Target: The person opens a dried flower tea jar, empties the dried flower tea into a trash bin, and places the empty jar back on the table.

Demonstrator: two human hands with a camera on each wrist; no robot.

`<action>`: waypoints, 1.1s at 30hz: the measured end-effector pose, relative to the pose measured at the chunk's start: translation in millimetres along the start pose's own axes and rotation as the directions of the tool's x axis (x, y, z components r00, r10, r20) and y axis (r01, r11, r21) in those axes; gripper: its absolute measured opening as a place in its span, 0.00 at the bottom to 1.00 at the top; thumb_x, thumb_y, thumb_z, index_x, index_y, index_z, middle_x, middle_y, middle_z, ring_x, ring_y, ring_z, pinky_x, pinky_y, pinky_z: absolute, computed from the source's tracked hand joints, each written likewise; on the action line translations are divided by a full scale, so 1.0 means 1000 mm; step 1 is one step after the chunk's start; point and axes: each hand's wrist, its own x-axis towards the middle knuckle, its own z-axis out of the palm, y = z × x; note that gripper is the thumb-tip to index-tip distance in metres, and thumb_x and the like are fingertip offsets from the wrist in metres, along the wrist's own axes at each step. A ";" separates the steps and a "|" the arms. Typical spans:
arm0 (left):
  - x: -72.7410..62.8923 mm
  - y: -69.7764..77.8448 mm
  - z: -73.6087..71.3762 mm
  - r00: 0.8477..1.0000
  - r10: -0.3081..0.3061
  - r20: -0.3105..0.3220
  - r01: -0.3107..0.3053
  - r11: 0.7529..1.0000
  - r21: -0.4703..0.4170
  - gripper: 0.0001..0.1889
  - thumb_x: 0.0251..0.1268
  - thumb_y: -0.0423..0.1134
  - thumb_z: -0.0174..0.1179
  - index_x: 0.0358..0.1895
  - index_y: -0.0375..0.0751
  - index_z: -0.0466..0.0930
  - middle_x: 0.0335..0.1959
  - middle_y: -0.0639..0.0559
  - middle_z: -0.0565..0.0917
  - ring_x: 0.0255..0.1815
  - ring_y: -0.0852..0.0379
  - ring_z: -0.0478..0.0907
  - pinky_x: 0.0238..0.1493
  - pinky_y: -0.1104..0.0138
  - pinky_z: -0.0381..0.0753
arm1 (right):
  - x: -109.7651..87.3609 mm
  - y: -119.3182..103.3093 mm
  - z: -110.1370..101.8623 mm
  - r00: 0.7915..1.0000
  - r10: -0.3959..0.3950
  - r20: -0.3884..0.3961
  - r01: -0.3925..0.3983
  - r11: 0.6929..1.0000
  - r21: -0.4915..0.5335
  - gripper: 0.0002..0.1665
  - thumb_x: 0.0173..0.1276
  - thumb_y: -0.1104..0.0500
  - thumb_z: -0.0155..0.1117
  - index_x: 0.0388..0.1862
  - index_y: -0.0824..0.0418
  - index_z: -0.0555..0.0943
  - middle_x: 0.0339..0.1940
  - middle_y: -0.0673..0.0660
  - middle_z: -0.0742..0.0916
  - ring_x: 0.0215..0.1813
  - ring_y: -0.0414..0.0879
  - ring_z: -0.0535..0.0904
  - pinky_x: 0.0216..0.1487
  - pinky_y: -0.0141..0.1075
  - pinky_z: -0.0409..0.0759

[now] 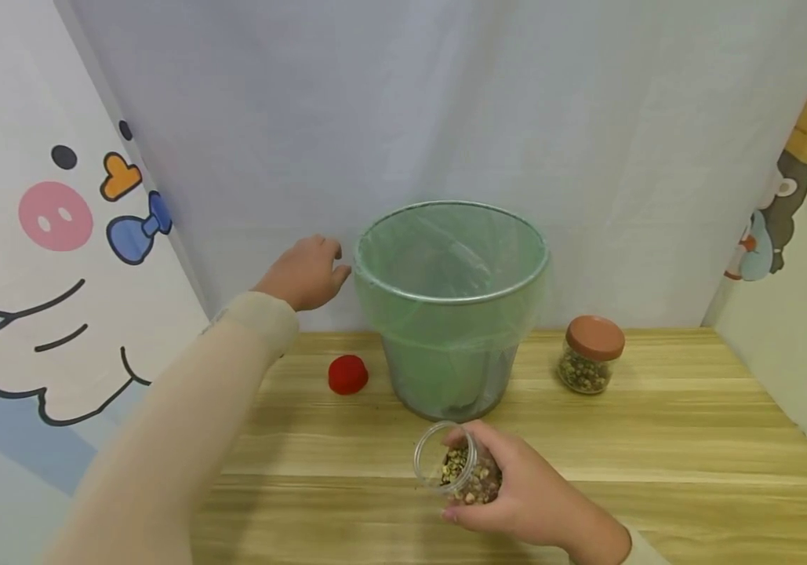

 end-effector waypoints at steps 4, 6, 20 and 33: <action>0.003 0.003 -0.014 1.000 -0.027 0.001 0.027 0.999 -0.034 0.25 0.83 0.47 0.44 0.68 0.30 0.68 0.66 0.35 0.71 0.68 0.37 0.68 0.68 0.45 0.68 | 0.000 0.000 0.000 1.000 0.006 0.002 -0.006 1.000 0.006 0.33 0.60 0.48 0.82 0.60 0.52 0.77 0.51 0.53 0.83 0.51 0.45 0.82 0.50 0.38 0.83; 0.005 0.005 -0.021 0.999 -0.042 0.004 0.042 0.997 -0.065 0.26 0.84 0.49 0.43 0.70 0.30 0.67 0.69 0.35 0.70 0.71 0.37 0.66 0.69 0.45 0.67 | 0.000 0.000 0.000 1.000 0.008 0.003 -0.008 1.000 0.006 0.33 0.60 0.48 0.82 0.60 0.52 0.77 0.51 0.53 0.83 0.51 0.45 0.82 0.50 0.38 0.83; 0.014 0.040 -0.042 0.975 -0.201 0.097 0.223 0.875 -0.429 0.36 0.84 0.61 0.30 0.80 0.37 0.53 0.75 0.40 0.64 0.73 0.42 0.65 0.67 0.45 0.68 | 0.001 0.001 -0.001 1.000 0.024 0.009 -0.024 1.000 0.015 0.34 0.61 0.49 0.82 0.61 0.53 0.77 0.53 0.55 0.83 0.52 0.46 0.82 0.52 0.38 0.83; 0.032 0.057 -0.034 0.929 -0.317 0.190 0.366 0.711 -0.600 0.29 0.86 0.58 0.30 0.26 0.45 0.67 0.23 0.52 0.68 0.22 0.56 0.66 0.29 0.63 0.73 | 0.001 0.005 -0.003 1.000 0.015 -0.014 -0.015 1.000 -0.006 0.32 0.60 0.51 0.83 0.60 0.53 0.77 0.51 0.54 0.83 0.50 0.45 0.83 0.49 0.38 0.84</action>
